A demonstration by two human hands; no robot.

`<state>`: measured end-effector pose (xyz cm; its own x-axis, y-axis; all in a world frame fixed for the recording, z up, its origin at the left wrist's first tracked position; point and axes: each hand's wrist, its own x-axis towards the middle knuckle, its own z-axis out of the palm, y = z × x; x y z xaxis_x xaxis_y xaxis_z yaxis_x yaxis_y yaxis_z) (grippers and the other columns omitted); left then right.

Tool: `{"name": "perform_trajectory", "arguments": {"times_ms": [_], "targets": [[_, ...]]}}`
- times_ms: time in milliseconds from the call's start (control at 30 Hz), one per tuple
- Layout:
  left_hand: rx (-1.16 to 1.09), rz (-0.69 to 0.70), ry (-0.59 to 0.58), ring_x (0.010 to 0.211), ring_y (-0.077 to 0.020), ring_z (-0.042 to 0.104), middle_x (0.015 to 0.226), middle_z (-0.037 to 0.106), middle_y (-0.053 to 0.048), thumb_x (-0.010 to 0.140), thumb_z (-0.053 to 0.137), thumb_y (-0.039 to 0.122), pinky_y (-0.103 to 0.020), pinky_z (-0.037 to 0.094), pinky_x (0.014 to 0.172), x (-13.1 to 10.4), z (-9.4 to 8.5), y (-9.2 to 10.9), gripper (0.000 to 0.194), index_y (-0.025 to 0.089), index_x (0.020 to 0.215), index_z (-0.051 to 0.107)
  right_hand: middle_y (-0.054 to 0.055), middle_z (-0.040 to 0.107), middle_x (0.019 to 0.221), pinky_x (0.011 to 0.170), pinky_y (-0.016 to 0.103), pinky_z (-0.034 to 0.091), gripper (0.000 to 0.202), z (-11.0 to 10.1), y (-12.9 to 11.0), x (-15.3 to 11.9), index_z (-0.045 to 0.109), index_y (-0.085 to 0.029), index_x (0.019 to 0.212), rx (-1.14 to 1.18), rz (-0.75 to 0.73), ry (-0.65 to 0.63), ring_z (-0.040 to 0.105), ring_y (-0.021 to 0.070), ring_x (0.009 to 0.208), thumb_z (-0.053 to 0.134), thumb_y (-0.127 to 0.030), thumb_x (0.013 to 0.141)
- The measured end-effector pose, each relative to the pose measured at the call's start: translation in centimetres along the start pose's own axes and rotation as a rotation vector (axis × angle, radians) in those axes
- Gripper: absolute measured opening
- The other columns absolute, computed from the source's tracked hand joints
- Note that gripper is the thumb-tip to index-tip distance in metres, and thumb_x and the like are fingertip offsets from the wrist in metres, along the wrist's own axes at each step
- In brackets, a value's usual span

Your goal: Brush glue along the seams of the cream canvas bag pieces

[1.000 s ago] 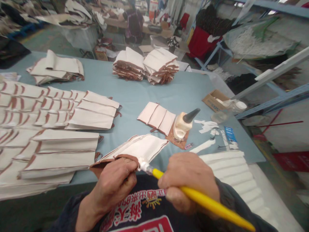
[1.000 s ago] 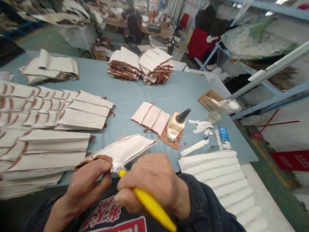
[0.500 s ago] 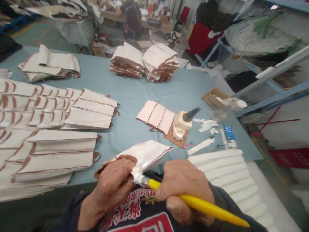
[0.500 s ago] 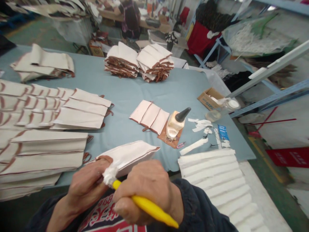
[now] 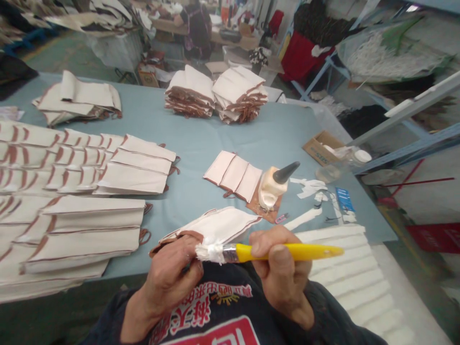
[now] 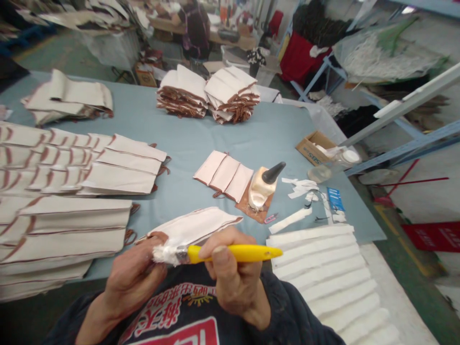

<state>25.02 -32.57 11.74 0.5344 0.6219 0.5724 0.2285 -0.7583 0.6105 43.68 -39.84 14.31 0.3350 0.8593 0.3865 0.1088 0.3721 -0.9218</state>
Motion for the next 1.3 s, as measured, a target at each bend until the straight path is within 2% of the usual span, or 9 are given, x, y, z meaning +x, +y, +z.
{"name": "perform_trajectory", "arguments": {"times_ms": [133, 300, 433, 567, 667, 867, 1067, 1167, 1300], "targets": [[-0.12, -0.063, -0.047, 0.076, -0.012, 0.068, 0.079, 0.067, 0.001, 0.087, 0.046, -0.005, -0.02, 0.054, 0.072, 0.6, -0.1, 0.6, 0.029, 0.022, 0.088, 0.055, -0.008, 0.053, 0.055, 0.039, 0.017, 0.035, 0.026, -1.0, 0.4, 2.7, 0.069, -0.025, 0.093, 0.1, 0.025, 0.121, 0.044, 0.0066, 0.04, 0.056, -0.041, 0.108], [-0.316, -0.197, -0.146, 0.07, -0.0106, 0.059, 0.077, 0.061, 0.003, 0.087, 0.045, 0.0, -0.019, 0.047, 0.066, 1.4, -0.2, 1.5, 0.025, 0.023, 0.078, 0.051, 0.002, 0.078, 0.084, 0.06, 0.026, 0.06, 0.034, -3.2, 5.1, 6.4, 0.07, -0.021, 0.118, -0.054, 0.154, -0.159, 0.07, 0.0122, 0.063, 0.054, -0.049, 0.107], [-0.525, -0.331, -0.211, 0.067, -0.0119, 0.052, 0.078, 0.059, 0.001, 0.086, 0.047, 0.006, -0.022, 0.041, 0.062, 1.0, -0.3, 1.9, 0.022, 0.021, 0.069, 0.047, 0.004, 0.078, 0.09, 0.075, 0.031, 0.06, 0.032, -2.2, 8.3, 6.2, 0.07, -0.02, 0.123, -0.211, 0.113, -0.335, 0.074, 0.0156, 0.081, 0.052, -0.042, 0.108], [-0.872, -0.537, -0.288, 0.078, -0.0177, 0.058, 0.086, 0.065, -0.003, 0.09, 0.066, 0.027, -0.026, 0.044, 0.067, -0.3, -0.2, 1.5, 0.021, 0.02, 0.071, 0.059, -0.003, 0.065, 0.069, 0.052, 0.025, 0.047, 0.032, -0.6, 8.4, 5.0, 0.07, -0.019, 0.113, -0.267, 0.014, -0.188, 0.058, 0.0121, 0.053, 0.046, -0.04, 0.11], [-1.085, -0.753, -0.291, 0.087, -0.0251, 0.066, 0.095, 0.073, -0.007, 0.089, 0.069, 0.059, -0.032, 0.051, 0.075, -0.4, -0.4, 0.7, 0.041, 0.021, 0.105, 0.073, 0.001, 0.071, 0.078, 0.056, 0.026, 0.052, 0.028, -0.6, 7.4, 5.2, 0.069, -0.02, 0.112, -0.414, -0.168, -0.051, 0.063, 0.0132, 0.057, 0.047, -0.037, 0.11], [-0.718, -0.886, -0.311, 0.091, -0.027, 0.067, 0.099, 0.079, -0.009, 0.087, 0.073, 0.055, -0.036, 0.052, 0.085, 3.6, -1.2, -0.4, 0.043, 0.016, 0.103, 0.078, 0.008, 0.082, 0.098, 0.07, 0.03, 0.063, 0.027, -0.7, 6.2, 5.7, 0.071, -0.021, 0.117, -0.542, -0.404, -0.119, 0.078, 0.0177, 0.077, 0.047, -0.031, 0.11], [-0.686, -0.835, -0.334, 0.088, -0.0249, 0.067, 0.091, 0.077, -0.005, 0.089, 0.066, 0.047, -0.035, 0.052, 0.087, 5.6, -1.7, -0.8, 0.032, 0.018, 0.099, 0.075, -0.006, 0.061, 0.057, 0.044, 0.021, 0.047, 0.032, -1.6, 2.9, 5.7, 0.071, -0.023, 0.101, -0.074, -0.173, 0.17, 0.057, 0.0103, 0.044, 0.045, -0.039, 0.111], [-0.572, -0.754, -0.431, 0.088, -0.0246, 0.066, 0.09, 0.075, -0.005, 0.092, 0.057, 0.045, -0.034, 0.053, 0.084, 6.1, -2.4, -0.6, 0.031, 0.018, 0.091, 0.072, -0.008, 0.049, 0.052, 0.035, 0.019, 0.034, 0.032, -1.9, 0.9, 6.0, 0.071, -0.023, 0.091, 0.062, -0.126, 0.012, 0.041, 0.0069, 0.036, 0.05, -0.037, 0.11], [-0.374, -0.634, -0.52, 0.081, -0.0223, 0.064, 0.085, 0.073, -0.003, 0.093, 0.049, 0.038, -0.031, 0.053, 0.076, 6.6, -3.0, 0.3, 0.031, 0.018, 0.084, 0.072, -0.003, 0.067, 0.064, 0.046, 0.023, 0.048, 0.025, -1.0, 0.4, 6.9, 0.073, -0.023, 0.091, -0.153, -0.283, -0.186, 0.055, 0.0093, 0.047, 0.058, -0.036, 0.106]]}}
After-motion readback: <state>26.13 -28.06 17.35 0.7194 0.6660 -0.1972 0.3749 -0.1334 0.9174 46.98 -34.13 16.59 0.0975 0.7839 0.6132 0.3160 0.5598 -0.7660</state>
